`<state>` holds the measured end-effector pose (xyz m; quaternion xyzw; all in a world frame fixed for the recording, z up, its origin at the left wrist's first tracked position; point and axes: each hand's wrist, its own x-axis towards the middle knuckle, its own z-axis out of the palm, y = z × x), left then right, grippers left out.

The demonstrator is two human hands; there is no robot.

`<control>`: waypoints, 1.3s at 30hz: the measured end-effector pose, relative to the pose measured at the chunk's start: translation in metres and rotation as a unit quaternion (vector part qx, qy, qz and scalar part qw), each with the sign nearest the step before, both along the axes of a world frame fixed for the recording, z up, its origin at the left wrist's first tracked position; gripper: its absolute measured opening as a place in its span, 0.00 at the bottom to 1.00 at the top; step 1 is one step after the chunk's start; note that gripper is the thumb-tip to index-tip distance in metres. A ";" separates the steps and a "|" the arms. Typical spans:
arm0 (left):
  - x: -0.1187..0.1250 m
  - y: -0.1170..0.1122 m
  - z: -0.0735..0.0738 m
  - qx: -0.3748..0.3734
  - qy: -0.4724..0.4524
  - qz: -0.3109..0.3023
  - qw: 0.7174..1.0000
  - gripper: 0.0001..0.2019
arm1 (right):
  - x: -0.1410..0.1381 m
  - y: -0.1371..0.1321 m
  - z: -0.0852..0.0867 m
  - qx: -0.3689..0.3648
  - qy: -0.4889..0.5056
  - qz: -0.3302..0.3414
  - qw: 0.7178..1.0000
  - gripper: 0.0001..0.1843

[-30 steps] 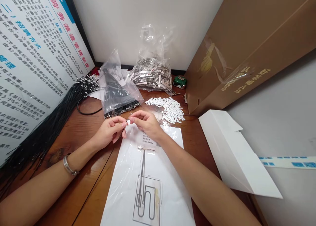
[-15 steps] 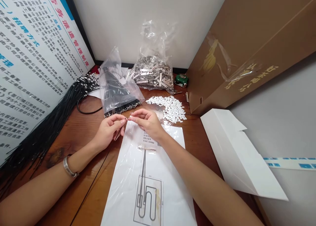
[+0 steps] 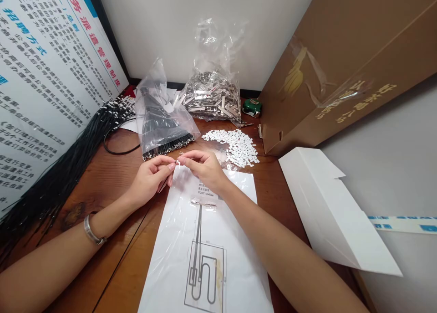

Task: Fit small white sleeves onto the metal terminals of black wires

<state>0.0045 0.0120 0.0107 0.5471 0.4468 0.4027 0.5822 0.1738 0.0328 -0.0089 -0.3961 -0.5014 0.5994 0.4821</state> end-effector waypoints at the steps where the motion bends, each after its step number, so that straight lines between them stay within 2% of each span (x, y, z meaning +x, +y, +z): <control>1: 0.000 0.000 -0.001 0.003 -0.001 0.002 1.000 0.14 | 0.000 -0.001 0.001 0.007 -0.014 -0.001 1.000 0.13; 6: 0.001 -0.002 -0.001 0.032 0.011 0.032 0.999 0.13 | 0.001 -0.003 0.003 0.026 -0.044 0.004 0.999 0.11; 10: 0.002 -0.004 0.001 0.044 0.023 0.041 0.998 0.12 | 0.001 -0.002 0.003 0.013 -0.041 0.021 0.999 0.11; 20: 0.003 -0.005 0.005 0.053 0.025 0.031 0.998 0.11 | 0.005 0.003 0.000 -0.054 0.009 0.067 0.996 0.12; 28: 0.002 -0.005 0.003 0.067 0.029 0.016 0.997 0.10 | 0.005 0.003 0.000 -0.054 0.010 0.082 0.995 0.11; 39: 0.002 -0.005 0.001 0.046 0.043 0.006 0.998 0.12 | 0.005 0.002 0.001 -0.045 0.002 0.085 0.995 0.12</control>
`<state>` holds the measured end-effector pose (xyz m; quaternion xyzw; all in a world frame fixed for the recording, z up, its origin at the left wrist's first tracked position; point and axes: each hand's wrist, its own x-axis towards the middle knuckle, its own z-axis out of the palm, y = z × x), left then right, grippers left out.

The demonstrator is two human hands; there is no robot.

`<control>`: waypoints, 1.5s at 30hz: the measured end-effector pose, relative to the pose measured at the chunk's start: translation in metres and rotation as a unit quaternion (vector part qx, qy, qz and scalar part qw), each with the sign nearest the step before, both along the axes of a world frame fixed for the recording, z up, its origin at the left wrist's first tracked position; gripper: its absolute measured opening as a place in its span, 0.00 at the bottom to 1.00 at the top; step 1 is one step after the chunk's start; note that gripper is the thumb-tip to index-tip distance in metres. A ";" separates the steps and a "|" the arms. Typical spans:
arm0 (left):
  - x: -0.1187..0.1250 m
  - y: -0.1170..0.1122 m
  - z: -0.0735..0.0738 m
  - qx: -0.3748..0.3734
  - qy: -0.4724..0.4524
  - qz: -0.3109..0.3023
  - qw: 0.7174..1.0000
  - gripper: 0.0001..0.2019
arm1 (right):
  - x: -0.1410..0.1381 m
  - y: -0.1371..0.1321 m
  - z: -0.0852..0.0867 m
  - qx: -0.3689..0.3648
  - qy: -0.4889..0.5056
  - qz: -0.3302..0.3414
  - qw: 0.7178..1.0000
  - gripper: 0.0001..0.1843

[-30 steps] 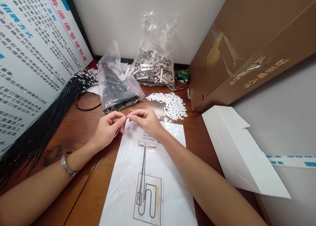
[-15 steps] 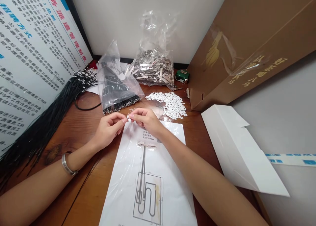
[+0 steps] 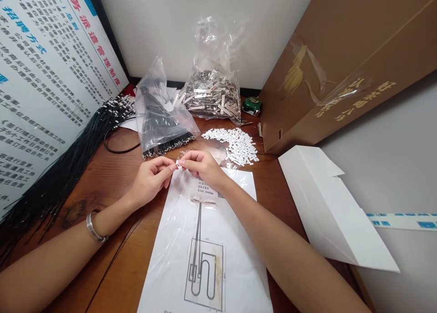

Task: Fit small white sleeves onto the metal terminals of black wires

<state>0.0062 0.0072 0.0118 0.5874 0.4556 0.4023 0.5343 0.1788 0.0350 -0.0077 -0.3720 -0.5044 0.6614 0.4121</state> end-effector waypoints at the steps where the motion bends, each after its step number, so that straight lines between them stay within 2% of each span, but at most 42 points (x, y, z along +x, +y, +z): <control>1: 0.000 0.000 0.000 0.000 0.002 -0.001 1.000 0.12 | 0.000 0.000 0.000 0.001 -0.001 0.001 1.000 0.12; 13: 0.000 0.000 0.003 0.008 -0.003 -0.007 1.000 0.08 | 0.000 -0.002 0.005 0.024 -0.032 0.011 0.999 0.11; 29: -0.002 0.002 -0.001 0.005 0.012 -0.012 1.000 0.09 | 0.000 -0.003 0.006 0.027 -0.058 0.012 0.998 0.12; 36: 0.001 0.000 0.001 -0.001 0.015 0.001 1.000 0.08 | 0.001 -0.003 0.006 0.028 -0.067 0.005 0.997 0.13; 45: 0.001 0.000 -0.001 -0.005 0.028 0.019 0.999 0.07 | -0.004 -0.008 0.005 0.099 -0.119 -0.031 0.987 0.11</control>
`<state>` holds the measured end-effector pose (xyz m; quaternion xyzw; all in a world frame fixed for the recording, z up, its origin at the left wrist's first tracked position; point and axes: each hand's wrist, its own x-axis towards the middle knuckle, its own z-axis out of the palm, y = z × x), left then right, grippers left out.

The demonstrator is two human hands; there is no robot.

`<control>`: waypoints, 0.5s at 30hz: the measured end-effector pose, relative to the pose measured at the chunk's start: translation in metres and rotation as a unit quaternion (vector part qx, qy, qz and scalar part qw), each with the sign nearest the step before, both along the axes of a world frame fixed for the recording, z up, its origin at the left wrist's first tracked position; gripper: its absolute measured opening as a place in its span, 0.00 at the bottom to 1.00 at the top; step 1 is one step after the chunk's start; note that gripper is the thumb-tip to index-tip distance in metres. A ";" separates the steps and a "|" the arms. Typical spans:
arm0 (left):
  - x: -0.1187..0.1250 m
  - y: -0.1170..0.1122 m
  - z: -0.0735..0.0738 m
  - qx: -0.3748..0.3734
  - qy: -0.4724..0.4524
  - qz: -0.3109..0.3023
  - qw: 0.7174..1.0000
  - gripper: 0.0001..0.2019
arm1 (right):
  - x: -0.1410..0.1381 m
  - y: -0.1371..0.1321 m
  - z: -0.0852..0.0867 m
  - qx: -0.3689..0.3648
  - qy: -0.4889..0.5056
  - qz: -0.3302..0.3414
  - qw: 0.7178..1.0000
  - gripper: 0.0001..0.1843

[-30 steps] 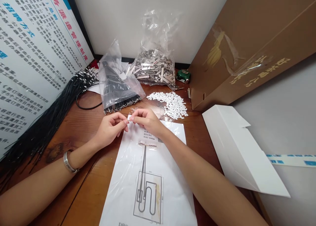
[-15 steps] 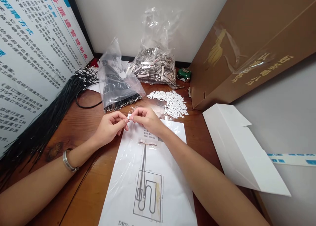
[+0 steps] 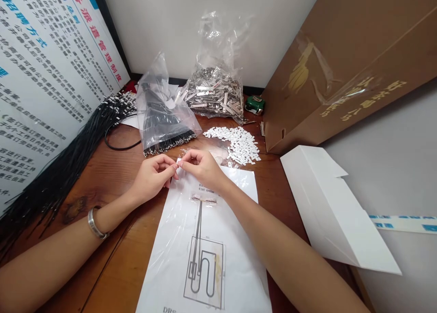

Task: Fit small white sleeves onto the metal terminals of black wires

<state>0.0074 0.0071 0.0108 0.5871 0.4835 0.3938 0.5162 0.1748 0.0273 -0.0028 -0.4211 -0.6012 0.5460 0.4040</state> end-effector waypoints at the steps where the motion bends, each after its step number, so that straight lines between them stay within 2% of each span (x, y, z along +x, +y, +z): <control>1: 0.000 0.000 0.000 0.000 0.000 -0.001 1.000 0.07 | 0.000 0.000 0.000 0.002 -0.003 -0.001 1.000 0.11; 15: 0.002 0.000 0.000 -0.003 -0.035 0.014 0.999 0.12 | 0.002 0.003 -0.003 -0.037 0.049 -0.008 0.998 0.15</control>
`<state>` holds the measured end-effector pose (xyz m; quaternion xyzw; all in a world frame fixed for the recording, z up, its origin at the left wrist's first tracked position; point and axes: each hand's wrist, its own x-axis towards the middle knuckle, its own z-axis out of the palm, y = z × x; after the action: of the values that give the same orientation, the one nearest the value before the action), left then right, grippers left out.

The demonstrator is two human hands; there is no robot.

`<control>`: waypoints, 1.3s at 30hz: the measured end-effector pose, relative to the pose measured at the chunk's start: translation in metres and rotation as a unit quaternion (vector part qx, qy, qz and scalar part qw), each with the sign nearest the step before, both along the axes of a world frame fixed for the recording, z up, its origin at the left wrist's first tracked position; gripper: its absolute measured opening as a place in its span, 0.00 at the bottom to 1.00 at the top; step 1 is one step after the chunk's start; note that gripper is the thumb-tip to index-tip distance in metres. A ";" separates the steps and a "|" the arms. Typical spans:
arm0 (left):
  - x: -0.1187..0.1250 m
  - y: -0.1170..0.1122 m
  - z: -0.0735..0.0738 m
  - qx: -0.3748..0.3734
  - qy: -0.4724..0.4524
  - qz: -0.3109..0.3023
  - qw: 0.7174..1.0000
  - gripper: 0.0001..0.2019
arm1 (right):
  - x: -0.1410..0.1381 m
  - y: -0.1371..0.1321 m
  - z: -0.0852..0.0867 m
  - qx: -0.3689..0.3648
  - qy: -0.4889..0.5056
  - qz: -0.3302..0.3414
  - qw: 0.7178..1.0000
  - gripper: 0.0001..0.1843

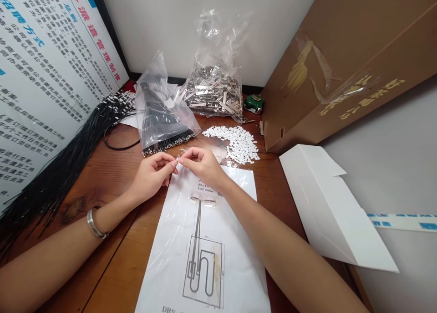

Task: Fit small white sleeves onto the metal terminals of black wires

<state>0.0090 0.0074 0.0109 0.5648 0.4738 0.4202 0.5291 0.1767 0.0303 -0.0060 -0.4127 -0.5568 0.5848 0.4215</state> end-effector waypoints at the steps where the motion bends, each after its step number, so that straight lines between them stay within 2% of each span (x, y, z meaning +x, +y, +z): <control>1: 0.000 0.000 0.000 -0.004 -0.004 0.000 1.000 0.12 | 0.000 0.000 0.000 -0.005 0.003 -0.001 1.000 0.15; 7: 0.001 0.001 0.003 -0.020 -0.043 0.006 0.999 0.12 | 0.000 0.000 -0.001 -0.022 0.024 -0.014 0.999 0.16; 20: -0.002 0.002 0.001 -0.032 -0.032 0.010 0.999 0.12 | 0.000 -0.001 0.002 -0.013 0.012 0.005 1.000 0.16; 39: -0.003 0.003 -0.001 -0.025 -0.025 -0.014 0.999 0.12 | 0.001 -0.001 0.004 0.033 -0.019 0.018 0.999 0.15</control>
<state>0.0065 0.0100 0.0096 0.5477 0.4625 0.4146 0.5605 0.1777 0.0293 -0.0024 -0.3996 -0.5909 0.5660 0.4134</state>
